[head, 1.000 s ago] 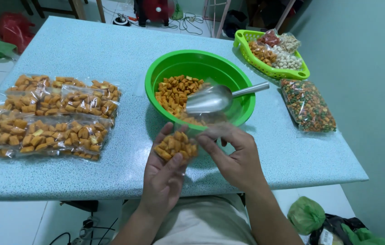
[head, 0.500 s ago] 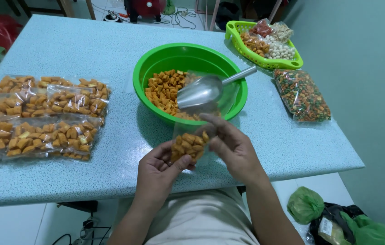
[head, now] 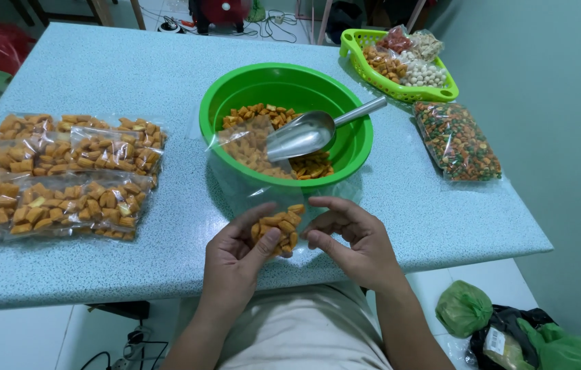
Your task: A person is manually packaging small snacks from a large green bowl into individual plastic bags using a metal scoop.
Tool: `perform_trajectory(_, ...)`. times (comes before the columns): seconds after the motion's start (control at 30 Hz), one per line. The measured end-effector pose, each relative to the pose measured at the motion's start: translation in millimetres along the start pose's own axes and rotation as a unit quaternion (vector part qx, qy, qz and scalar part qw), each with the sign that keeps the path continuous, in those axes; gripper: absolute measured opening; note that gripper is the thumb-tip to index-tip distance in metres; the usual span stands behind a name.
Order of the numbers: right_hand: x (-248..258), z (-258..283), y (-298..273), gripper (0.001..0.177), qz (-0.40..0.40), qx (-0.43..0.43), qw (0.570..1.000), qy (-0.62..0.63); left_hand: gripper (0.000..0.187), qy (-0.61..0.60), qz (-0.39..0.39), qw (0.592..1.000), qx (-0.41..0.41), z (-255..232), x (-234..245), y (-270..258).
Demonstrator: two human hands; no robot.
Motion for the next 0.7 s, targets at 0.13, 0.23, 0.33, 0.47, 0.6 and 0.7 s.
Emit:
perform_trajectory(0.13,-5,-8,-2,0.053,0.027,-0.014,0.999,-0.043,0.055,0.057,-0.012,0.998,-0.011,-10,-1,-6)
perform_trajectory(0.23,-14,-23,-6,0.052,0.045,-0.026,0.998,-0.02,0.042,0.075,0.011,0.997,-0.002,-8,-6,-10)
perform_trajectory(0.33,-22,-41,-9,0.033,0.041,-0.061,0.993,0.087,0.033,0.094,0.016,0.994,-0.044,-18,-8,-11)
perform_trajectory(0.47,-25,-38,-10,0.04,0.04,-0.056,0.987,0.143,0.033,0.083,-0.052,0.995,-0.018,-15,5,-11)
perform_trajectory(0.6,-20,-43,-10,0.042,0.015,-0.077,0.987,0.143,0.02,0.075,-0.069,0.995,0.012,-13,7,-12)
perform_trajectory(0.7,-20,-38,-8,0.051,0.037,-0.053,0.989,0.13,0.022,0.078,-0.067,0.995,-0.001,-14,6,-12)
Point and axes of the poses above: each hand's wrist, its own y-axis towards the middle knuckle, its own x-axis out of the back of the hand, z = x × y, the point moved 10 cm from there along y, towards the middle knuckle, and after that the axes turned 2 degrees about -y, right-handed, at the moved point
